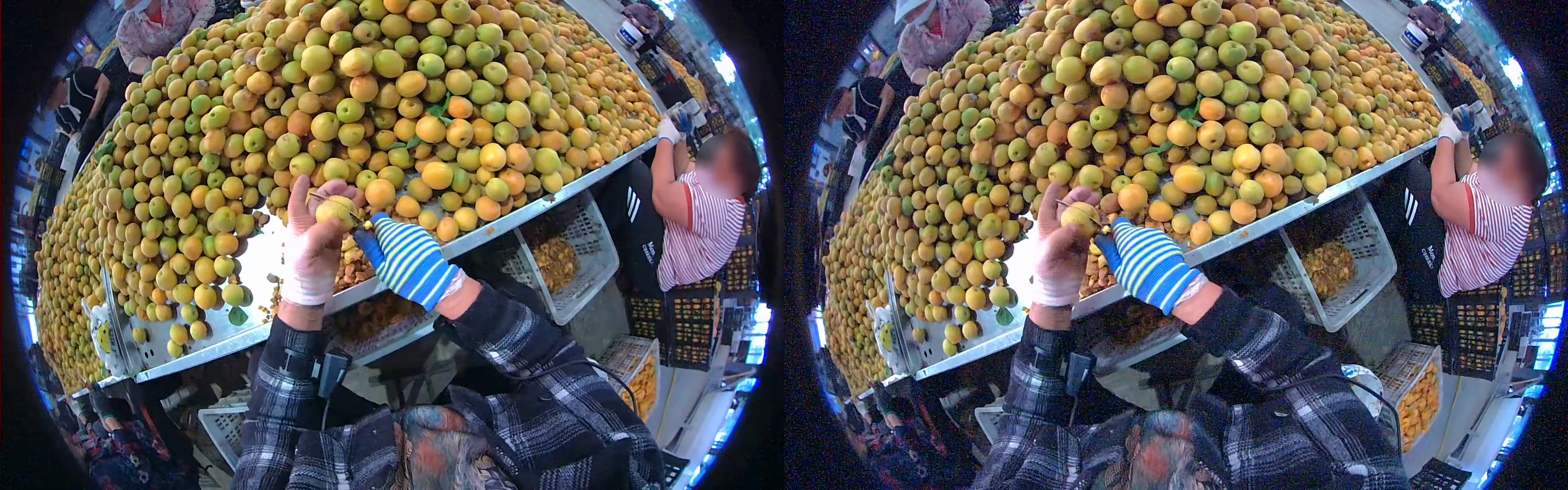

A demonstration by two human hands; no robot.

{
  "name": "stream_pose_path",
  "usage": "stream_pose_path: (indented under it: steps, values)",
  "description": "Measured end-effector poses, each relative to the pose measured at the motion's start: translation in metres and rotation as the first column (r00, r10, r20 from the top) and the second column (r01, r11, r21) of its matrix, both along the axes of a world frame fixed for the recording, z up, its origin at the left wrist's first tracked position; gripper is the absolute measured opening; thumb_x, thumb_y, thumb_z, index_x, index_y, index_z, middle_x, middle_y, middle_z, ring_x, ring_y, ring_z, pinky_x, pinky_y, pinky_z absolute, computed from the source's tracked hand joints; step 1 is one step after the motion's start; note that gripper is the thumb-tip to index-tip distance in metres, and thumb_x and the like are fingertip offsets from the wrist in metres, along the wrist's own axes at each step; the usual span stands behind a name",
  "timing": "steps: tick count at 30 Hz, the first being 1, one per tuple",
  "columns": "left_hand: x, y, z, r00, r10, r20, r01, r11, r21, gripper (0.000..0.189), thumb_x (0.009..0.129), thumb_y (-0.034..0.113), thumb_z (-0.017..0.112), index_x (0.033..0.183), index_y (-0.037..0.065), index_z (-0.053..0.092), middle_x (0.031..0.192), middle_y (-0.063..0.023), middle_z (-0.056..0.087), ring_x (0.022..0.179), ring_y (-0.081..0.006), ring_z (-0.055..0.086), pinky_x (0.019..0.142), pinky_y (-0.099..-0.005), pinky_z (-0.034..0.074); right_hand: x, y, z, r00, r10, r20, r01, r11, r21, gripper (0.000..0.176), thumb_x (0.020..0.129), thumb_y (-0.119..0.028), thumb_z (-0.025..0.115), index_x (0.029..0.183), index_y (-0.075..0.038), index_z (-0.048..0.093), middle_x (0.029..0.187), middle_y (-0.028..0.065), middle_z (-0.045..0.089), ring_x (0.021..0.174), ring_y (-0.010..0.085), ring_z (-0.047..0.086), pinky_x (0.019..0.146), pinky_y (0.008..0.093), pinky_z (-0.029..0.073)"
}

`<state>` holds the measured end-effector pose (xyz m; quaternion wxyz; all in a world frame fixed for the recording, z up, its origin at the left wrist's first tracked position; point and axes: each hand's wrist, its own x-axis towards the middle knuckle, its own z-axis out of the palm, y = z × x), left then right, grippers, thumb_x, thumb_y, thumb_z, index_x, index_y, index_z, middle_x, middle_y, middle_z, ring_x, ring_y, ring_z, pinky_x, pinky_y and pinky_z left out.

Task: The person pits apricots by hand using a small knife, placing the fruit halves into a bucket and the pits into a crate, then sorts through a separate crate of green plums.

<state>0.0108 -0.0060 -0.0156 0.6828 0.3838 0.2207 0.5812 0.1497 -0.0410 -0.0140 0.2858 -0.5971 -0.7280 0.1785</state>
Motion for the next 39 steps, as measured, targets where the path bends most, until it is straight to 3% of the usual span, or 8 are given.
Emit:
stream_pose_path:
  steps: [6, 12, 25, 28, 31, 32, 34, 39]
  values:
    - [-0.001, 0.0, -0.013, 0.948, -0.177, 0.263, 0.255, 0.92, -0.299, 0.056, 0.088, 0.038, 0.062, 0.129, 0.005, 0.044, 0.124, -0.0159, 0.055, 0.115, -0.0275, 0.053, 0.095, -0.0353, 0.043, 0.002, 0.009, 0.006, 0.999, -0.017, 0.05, 0.019, 0.999, -0.036, 0.029, 0.09, -0.026, 0.054, 0.105, -0.001, 0.058, 0.068, 0.0191, 0.062, 0.06, 0.0374, 0.06, 0.052, 0.0468, 0.047]
    - [-0.012, 0.006, -0.004, 0.916, 0.005, -0.402, -0.005, 1.0, 0.0, 0.057, 0.086, 0.018, 0.065, 0.131, -0.004, 0.038, 0.123, -0.0186, 0.056, 0.114, -0.0237, 0.054, 0.099, -0.0342, 0.041, 0.001, 0.009, 0.003, 0.999, 0.029, 0.03, -0.025, 0.992, -0.122, 0.03, 0.091, -0.028, 0.053, 0.095, 0.001, 0.057, 0.069, 0.0207, 0.062, 0.063, 0.0376, 0.061, 0.055, 0.0466, 0.049]
    - [-0.009, 0.004, -0.028, 0.983, -0.182, 0.017, 0.183, 0.973, -0.141, 0.04, 0.096, 0.037, 0.042, 0.122, 0.008, 0.053, 0.122, -0.0152, 0.057, 0.118, -0.0297, 0.05, 0.103, -0.0426, 0.036, -0.013, 0.016, -0.026, 0.999, -0.041, -0.015, 0.04, 0.996, -0.077, 0.025, 0.09, -0.022, 0.046, 0.093, 0.0, 0.058, 0.068, 0.0202, 0.063, 0.059, 0.0359, 0.063, 0.051, 0.0477, 0.048]
    - [-0.003, -0.006, 0.005, 0.918, 0.11, -0.38, -0.124, 0.992, -0.012, 0.038, 0.091, 0.023, 0.057, 0.125, 0.004, 0.054, 0.098, -0.0084, 0.065, 0.07, -0.0176, 0.061, 0.062, -0.03, 0.05, -0.008, 0.008, -0.009, 0.997, 0.031, -0.077, -0.039, 0.995, -0.093, 0.029, 0.09, -0.025, 0.049, 0.097, 0.002, 0.056, 0.066, 0.021, 0.062, 0.058, 0.038, 0.062, 0.05, 0.049, 0.047]
    - [-0.029, -0.007, 0.002, -0.187, 0.726, -0.662, 0.298, 0.684, 0.666, 0.036, 0.092, 0.033, 0.056, 0.115, 0.005, 0.057, 0.099, -0.0084, 0.063, 0.076, -0.0195, 0.061, 0.064, -0.0312, 0.05, -0.009, 0.003, -0.004, 0.99, 0.021, -0.138, -0.034, 0.995, -0.094, 0.028, 0.09, -0.025, 0.05, 0.091, 0.002, 0.058, 0.065, 0.022, 0.061, 0.06, 0.0399, 0.061, 0.051, 0.0493, 0.046]
    - [-0.019, -0.011, 0.011, -0.186, 0.73, -0.658, 0.3, 0.68, 0.669, 0.036, 0.092, 0.033, 0.056, 0.115, 0.005, 0.057, 0.099, -0.0084, 0.063, 0.076, -0.0195, 0.061, 0.064, -0.0312, 0.05, -0.011, 0.004, -0.011, 0.989, 0.028, -0.144, -0.038, 0.997, -0.067, 0.028, 0.09, -0.025, 0.05, 0.09, 0.001, 0.059, 0.065, 0.0224, 0.061, 0.061, 0.0397, 0.061, 0.052, 0.0492, 0.047]
    - [0.007, -0.027, 0.034, 0.835, 0.168, -0.524, -0.193, 0.981, 0.006, 0.032, 0.091, 0.031, 0.057, 0.11, 0.006, 0.059, 0.1, -0.01, 0.062, 0.079, -0.0203, 0.06, 0.064, -0.031, 0.05, -0.015, 0.003, -0.016, 0.988, 0.039, -0.15, -0.046, 0.998, -0.044, 0.028, 0.09, -0.025, 0.05, 0.088, 0.001, 0.059, 0.066, 0.0229, 0.061, 0.062, 0.0396, 0.061, 0.053, 0.0492, 0.047]
    - [-0.011, -0.01, -0.001, 0.633, 0.371, -0.68, -0.122, 0.915, 0.386, 0.02, 0.09, 0.018, 0.053, 0.106, 0.007, 0.06, 0.098, -0.0092, 0.06, 0.082, -0.0198, 0.058, 0.064, -0.0291, 0.049, -0.02, 0.009, -0.027, 0.965, 0.069, -0.253, -0.107, 0.985, -0.136, 0.034, 0.093, -0.032, 0.048, 0.087, -0.001, 0.061, 0.074, 0.0209, 0.063, 0.068, 0.0381, 0.061, 0.06, 0.0455, 0.047]
